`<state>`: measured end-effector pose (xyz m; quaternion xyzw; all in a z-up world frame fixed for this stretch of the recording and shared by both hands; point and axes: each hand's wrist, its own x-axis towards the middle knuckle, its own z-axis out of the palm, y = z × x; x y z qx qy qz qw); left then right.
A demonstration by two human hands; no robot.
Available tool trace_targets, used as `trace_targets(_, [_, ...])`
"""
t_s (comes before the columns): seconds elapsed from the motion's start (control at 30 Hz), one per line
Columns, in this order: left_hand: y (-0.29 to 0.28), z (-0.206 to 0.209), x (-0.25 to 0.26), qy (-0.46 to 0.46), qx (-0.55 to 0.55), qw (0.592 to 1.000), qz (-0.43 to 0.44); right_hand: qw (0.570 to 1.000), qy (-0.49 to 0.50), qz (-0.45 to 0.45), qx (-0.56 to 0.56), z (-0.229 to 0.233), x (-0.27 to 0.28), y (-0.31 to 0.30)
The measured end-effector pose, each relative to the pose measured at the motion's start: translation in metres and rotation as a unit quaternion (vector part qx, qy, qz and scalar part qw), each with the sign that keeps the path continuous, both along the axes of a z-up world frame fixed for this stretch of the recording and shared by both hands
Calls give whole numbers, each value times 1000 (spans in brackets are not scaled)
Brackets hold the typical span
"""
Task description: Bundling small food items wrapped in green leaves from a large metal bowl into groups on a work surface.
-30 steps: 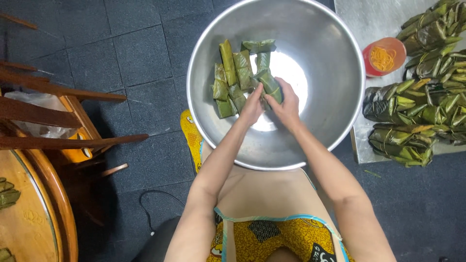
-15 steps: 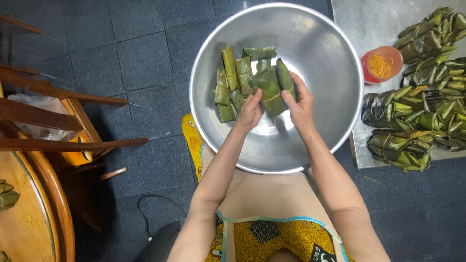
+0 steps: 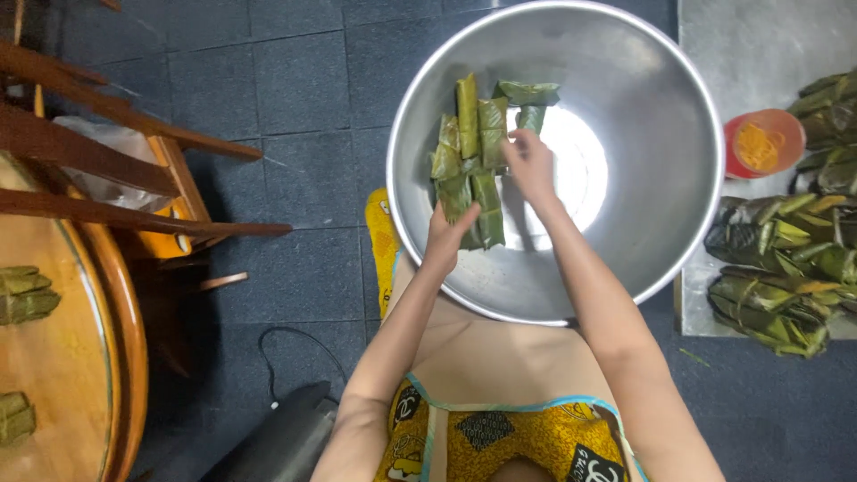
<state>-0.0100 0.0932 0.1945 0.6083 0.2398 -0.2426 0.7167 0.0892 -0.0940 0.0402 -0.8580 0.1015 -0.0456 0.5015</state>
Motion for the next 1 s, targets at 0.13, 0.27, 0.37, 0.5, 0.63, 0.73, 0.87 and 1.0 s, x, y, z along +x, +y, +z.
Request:
trace_targets(0.13, [21, -27, -25, -68, 67, 995, -30, 990, -1, 64, -127, 18, 31, 69])
trace_targets(0.27, [19, -31, -25, -61, 97, 990, -87, 958, 19, 77, -276, -12, 52, 75])
trace_targets(0.37, [22, -21, -20, -42, 96, 989, -106, 960, 42, 58, -272, -12, 52, 69])
trace_targets(0.5, [21, -29, -12, -48, 95, 990, -92, 996, 32, -16, -76, 31, 36, 40])
trace_targets(0.63, [-17, -47, 1, -46, 86, 990, -99, 985, 23, -41, 166, 18, 15, -48])
trace_targets(0.73, [-55, -82, 7, -48, 83, 988, -122, 913, 65, -91, 393, 46, -31, -97])
trace_targets(0.87, [-88, -105, 2, -66, 192, 956, -214, 870, 53, -141, 470, 71, -86, -134])
trace_targets(1.0, [-86, -118, -9, -330, 460, 759, -321, 899, 78, -185, 390, 54, -130, -143])
